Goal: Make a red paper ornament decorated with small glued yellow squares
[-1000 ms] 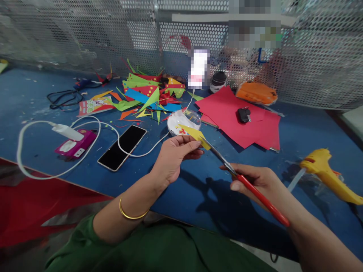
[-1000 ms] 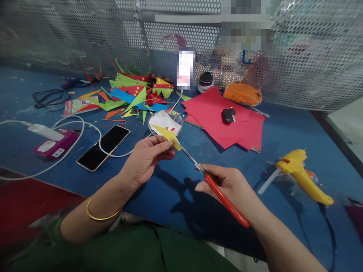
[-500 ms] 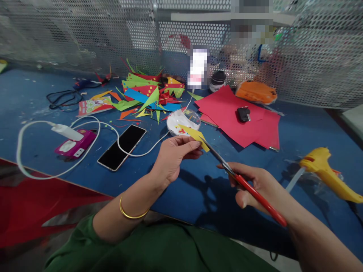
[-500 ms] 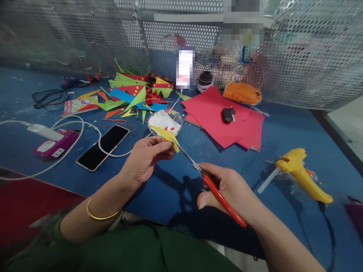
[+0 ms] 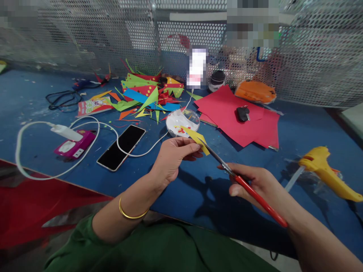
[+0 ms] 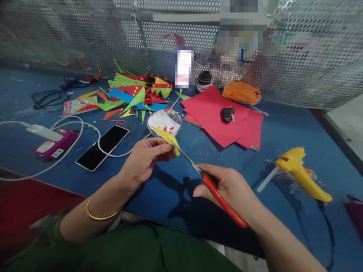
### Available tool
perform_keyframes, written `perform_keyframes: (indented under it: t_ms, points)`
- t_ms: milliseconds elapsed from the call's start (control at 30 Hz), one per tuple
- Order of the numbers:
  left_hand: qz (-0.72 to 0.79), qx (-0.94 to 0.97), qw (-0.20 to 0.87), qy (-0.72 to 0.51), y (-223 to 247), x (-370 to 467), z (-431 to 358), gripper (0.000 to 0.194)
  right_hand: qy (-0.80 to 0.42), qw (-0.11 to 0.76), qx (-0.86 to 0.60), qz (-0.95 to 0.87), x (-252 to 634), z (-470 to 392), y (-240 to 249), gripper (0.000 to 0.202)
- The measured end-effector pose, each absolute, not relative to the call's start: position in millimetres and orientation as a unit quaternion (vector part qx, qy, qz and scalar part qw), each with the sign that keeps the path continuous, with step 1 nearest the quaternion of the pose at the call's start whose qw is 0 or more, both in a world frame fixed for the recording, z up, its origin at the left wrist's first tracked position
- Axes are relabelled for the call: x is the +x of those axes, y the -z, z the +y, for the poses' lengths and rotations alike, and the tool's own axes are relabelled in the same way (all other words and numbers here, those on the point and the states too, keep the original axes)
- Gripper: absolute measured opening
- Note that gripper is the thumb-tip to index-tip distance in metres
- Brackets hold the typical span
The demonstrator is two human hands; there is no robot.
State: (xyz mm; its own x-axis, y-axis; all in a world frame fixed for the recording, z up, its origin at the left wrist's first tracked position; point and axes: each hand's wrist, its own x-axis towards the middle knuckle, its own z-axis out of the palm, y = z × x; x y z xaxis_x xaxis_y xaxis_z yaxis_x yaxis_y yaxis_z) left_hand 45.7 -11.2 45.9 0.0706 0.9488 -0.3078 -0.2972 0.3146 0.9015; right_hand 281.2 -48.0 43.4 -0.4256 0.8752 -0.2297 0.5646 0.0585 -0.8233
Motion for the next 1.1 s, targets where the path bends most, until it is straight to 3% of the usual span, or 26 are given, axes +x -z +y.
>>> perform_keyframes:
  t_ms: [767,1100]
  points:
    - [0.475,0.337,0.668,-0.462,-47.8,43.6,-10.6,0.019,-0.459,0.185,-0.539,-0.681,280.0,-50.0,-42.7,0.052]
    - [0.496,0.347,0.614,-0.506,-49.3,43.9,-8.8,0.015,-0.444,0.185,-0.530,-0.699,280.0,-49.3,-44.5,0.058]
